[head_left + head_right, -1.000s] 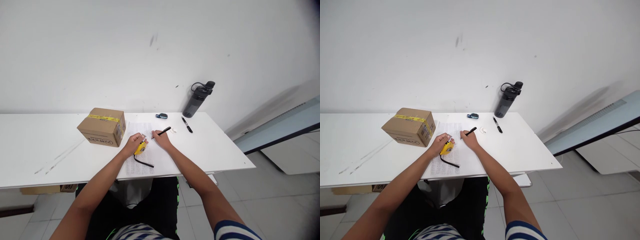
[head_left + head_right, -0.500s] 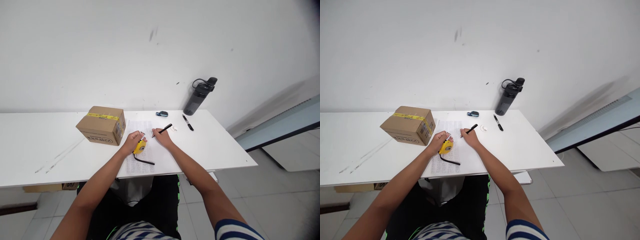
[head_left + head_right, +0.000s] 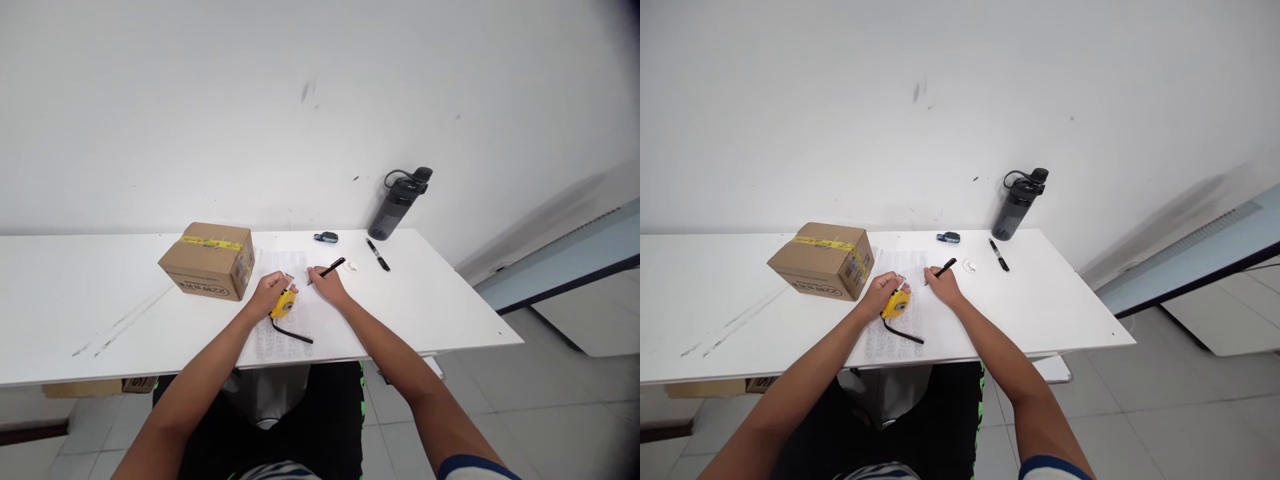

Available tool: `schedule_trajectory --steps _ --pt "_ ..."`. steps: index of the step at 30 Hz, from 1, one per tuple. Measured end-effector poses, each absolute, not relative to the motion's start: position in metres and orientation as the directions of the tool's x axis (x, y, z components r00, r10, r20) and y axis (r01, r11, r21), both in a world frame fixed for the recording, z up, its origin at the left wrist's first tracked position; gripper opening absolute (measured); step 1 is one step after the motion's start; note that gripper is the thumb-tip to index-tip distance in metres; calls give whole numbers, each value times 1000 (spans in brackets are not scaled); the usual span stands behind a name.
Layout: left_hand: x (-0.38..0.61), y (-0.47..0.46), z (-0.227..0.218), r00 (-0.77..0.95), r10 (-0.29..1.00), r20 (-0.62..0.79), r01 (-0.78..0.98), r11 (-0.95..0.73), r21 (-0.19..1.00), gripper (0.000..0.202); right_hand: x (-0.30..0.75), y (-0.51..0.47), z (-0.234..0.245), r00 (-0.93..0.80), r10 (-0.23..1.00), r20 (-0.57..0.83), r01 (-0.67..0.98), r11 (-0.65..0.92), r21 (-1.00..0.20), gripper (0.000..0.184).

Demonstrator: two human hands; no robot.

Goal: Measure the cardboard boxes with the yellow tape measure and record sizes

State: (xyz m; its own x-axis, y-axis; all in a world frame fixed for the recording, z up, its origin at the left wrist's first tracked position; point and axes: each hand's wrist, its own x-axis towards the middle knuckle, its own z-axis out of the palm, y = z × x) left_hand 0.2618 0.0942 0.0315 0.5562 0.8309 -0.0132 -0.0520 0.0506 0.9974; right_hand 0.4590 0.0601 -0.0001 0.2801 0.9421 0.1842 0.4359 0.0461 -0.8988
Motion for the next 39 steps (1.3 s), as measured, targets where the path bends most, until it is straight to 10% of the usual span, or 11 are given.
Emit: schedule_trajectory --steps 39 --pt "259 94 35 581 814 -19 -79 80 994 35 459 61 2 380 911 162 421 -14 -907 41"
